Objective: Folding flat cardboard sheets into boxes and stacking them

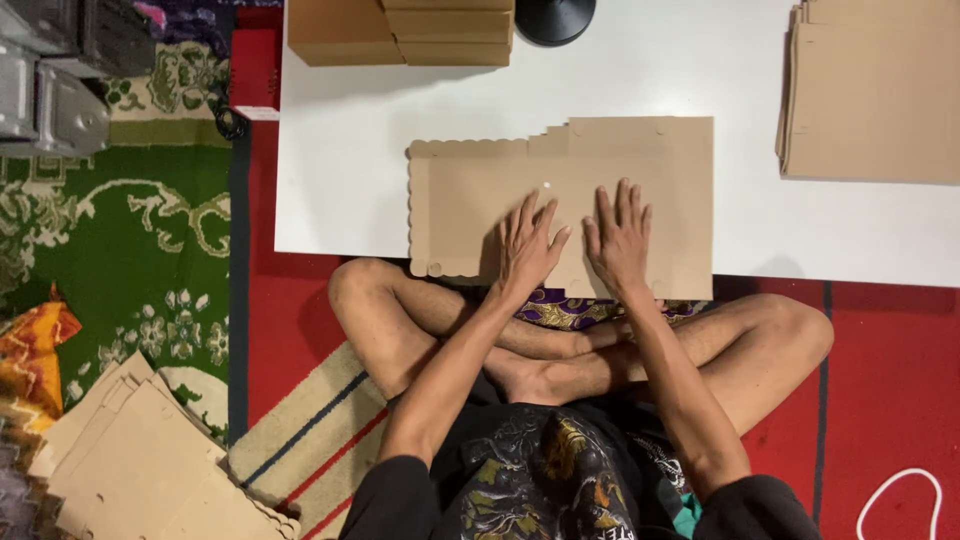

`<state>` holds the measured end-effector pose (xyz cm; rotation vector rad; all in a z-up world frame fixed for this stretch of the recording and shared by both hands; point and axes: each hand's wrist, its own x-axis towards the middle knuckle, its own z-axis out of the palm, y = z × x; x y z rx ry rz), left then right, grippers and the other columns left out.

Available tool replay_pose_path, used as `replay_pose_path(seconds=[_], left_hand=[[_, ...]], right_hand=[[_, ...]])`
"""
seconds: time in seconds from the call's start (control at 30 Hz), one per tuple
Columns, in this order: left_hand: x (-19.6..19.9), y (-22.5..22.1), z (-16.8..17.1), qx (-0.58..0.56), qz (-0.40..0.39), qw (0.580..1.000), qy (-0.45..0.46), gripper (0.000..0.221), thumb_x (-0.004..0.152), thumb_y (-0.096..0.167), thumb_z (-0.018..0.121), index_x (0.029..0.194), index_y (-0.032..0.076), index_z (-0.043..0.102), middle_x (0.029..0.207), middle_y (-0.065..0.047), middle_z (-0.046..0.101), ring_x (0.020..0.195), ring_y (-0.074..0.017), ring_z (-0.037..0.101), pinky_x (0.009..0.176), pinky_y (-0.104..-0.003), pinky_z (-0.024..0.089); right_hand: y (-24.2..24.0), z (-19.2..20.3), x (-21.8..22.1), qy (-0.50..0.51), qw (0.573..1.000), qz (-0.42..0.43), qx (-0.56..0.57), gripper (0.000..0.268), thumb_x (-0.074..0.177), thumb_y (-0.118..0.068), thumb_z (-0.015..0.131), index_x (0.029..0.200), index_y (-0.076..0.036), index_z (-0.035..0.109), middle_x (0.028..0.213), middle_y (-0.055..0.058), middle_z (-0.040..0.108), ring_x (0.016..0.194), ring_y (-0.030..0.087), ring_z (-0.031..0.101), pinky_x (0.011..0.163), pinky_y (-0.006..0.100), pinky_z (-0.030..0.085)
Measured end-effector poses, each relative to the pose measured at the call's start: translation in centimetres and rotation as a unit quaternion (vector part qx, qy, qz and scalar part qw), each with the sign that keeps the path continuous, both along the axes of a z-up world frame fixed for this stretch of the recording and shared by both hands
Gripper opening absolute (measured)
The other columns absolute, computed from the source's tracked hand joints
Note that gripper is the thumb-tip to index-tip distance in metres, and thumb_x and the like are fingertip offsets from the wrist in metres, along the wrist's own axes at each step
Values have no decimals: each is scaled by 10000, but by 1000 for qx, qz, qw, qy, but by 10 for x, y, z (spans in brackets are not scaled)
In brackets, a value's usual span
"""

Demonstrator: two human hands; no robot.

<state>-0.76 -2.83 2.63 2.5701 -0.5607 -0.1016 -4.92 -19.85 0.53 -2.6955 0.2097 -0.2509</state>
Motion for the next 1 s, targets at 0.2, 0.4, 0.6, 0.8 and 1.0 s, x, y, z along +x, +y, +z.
replay_pose_path(seconds=[0.2, 0.4, 0.6, 0.8, 1.0], left_hand=[[29, 17, -27, 131, -83, 979, -132, 668, 1017, 625, 397, 1562, 241, 380, 1649, -166, 270, 1545, -327, 228, 1197, -660, 191], [39, 54, -28, 117, -16, 984, -136, 678, 1026, 614, 400, 1540, 173, 427, 1616, -220, 310, 1511, -373, 287, 1180, -657, 226], [58, 95, -18, 164, 130, 976, -69, 670, 1029, 528, 481, 1559, 128, 388, 1635, -236, 259, 1525, -417, 213, 1131, -746, 193], [24, 7, -3, 42, 34, 994, -93, 694, 1006, 545, 541, 1590, 244, 316, 1680, -176, 177, 1562, -382, 137, 1192, -725, 79], [16, 2, -24, 114, -30, 986, -114, 685, 1017, 658, 327, 1562, 247, 382, 1657, -144, 270, 1549, -309, 238, 1215, -635, 183]], right_hand=[[-17, 7, -26, 7, 1000, 4, -17, 644, 1037, -537, 519, 1566, -173, 462, 1648, 215, 323, 1527, 414, 267, 1217, 612, 185], [-19, 7, -24, 8, 1000, 1, -21, 647, 1031, -553, 533, 1566, -195, 468, 1646, 194, 340, 1527, 388, 282, 1222, 588, 194], [-17, 6, -24, 15, 1000, -12, -10, 629, 1032, -552, 522, 1546, -191, 486, 1642, 194, 345, 1534, 379, 271, 1227, 596, 185], [-2, -5, 1, -11, 999, -30, -12, 526, 1053, -461, 555, 1468, -138, 557, 1642, 220, 320, 1538, 427, 208, 1204, 650, 151], [6, -1, 10, 1, 1000, -19, 3, 582, 1071, -484, 483, 1552, -158, 467, 1654, 212, 293, 1543, 405, 207, 1208, 656, 128]])
